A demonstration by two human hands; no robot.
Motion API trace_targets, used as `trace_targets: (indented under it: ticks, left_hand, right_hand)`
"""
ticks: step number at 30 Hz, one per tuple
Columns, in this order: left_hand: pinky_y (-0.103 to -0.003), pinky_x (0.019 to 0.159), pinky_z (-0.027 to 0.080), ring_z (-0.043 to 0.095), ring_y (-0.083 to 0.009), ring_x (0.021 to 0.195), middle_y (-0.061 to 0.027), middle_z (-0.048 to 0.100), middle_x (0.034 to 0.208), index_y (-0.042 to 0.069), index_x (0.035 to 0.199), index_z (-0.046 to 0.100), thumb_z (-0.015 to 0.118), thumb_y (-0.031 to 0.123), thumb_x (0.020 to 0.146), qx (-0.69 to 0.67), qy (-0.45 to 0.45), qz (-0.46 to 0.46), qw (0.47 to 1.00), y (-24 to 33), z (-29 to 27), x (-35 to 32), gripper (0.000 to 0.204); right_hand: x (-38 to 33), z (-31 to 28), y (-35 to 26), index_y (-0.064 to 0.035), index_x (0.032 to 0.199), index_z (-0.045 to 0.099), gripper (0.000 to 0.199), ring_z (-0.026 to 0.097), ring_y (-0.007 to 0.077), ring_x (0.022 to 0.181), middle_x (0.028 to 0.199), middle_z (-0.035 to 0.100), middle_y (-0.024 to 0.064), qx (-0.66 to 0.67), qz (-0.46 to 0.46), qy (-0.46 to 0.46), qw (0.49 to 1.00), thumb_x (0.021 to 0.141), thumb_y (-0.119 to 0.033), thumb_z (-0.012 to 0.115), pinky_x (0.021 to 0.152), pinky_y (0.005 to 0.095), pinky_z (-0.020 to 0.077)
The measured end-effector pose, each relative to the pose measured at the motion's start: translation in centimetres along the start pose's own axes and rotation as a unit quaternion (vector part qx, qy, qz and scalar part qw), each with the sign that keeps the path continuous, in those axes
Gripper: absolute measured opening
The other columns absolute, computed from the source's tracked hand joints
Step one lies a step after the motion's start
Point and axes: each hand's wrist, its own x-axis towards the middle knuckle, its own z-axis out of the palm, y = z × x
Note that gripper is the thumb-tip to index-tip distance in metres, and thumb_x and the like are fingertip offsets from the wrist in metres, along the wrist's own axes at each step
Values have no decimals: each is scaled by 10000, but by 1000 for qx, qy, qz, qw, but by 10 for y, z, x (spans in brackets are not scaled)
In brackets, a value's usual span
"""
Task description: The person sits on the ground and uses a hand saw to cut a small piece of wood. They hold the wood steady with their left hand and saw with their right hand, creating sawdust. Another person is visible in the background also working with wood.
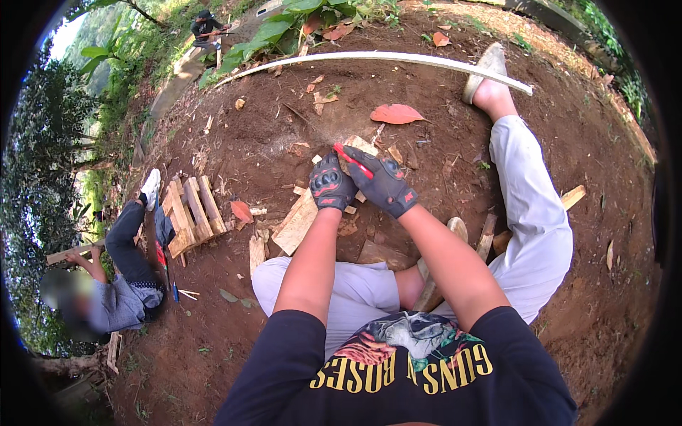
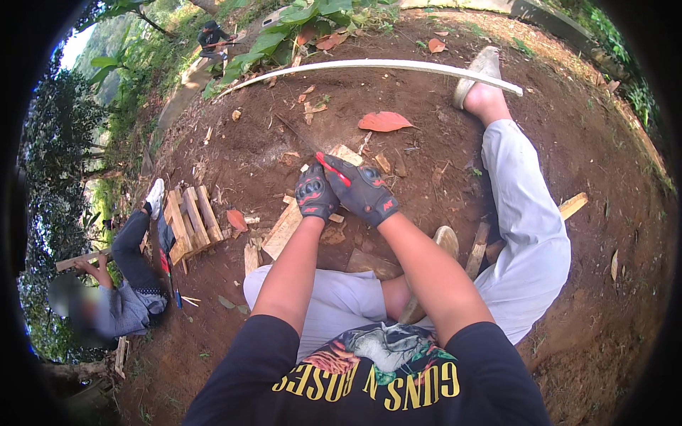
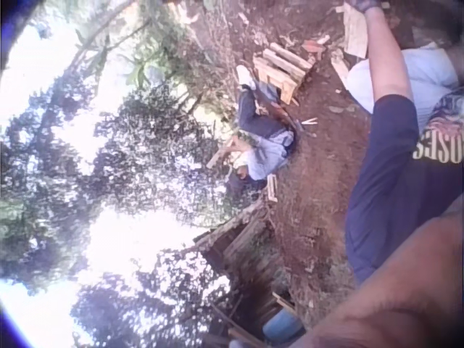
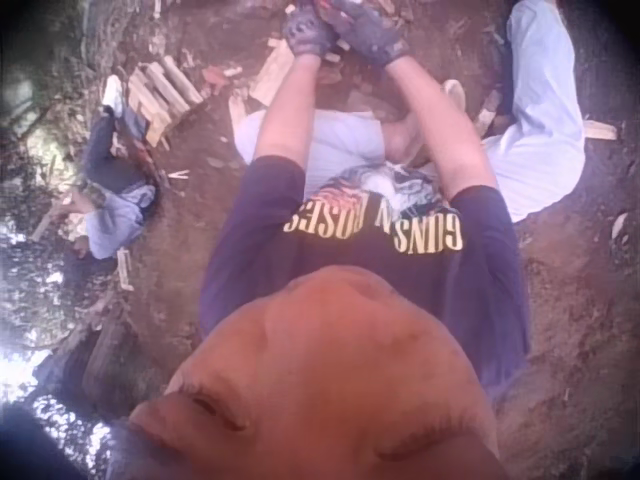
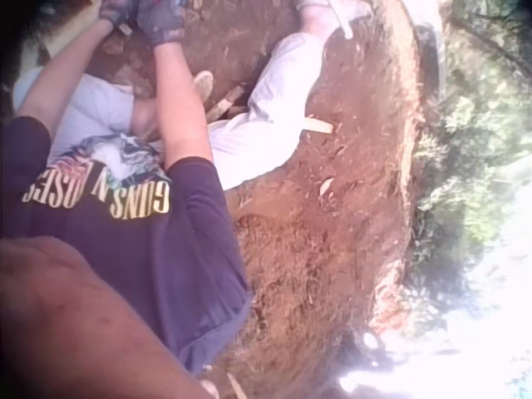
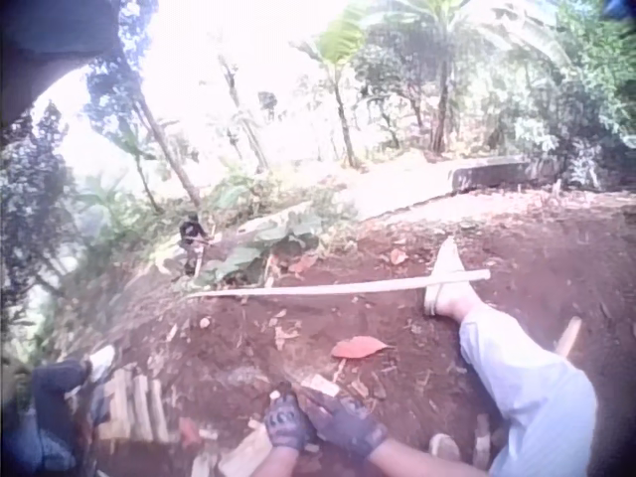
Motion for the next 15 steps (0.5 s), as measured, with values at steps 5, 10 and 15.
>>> trace_targets:
  ticks: [5,10,15]
  left_hand:
    - [-512,1101,550,681,-382,1311,-183,720,1398,77,1419,677,893,589,767,13,-73,-43,996,27,-40,-6,857]
    - [-502,1127,541,671,-398,1326,-210,707,1428,40,1511,620,956,597,678,14,-27,-23,999,19,-16,-4,1057]
    - [-497,1140,527,657,-390,1341,-211,691,1456,25,1532,604,949,612,692,13,-35,0,999,12,-19,-4,1082]
  right_hand:
    - [-64,-42,-23,-167,1578,628,485,719,363,1299,1446,730,174,-40,76,-23,996,1111,-298,627,1115,437,555]
    - [-193,-121,-80,-160,1519,683,462,786,367,1149,1377,766,171,-135,65,13,989,1058,-187,701,957,460,627]
    - [-191,-127,-108,-171,1516,691,461,807,383,1023,1267,798,184,-165,69,2,984,1055,-177,695,861,460,639]
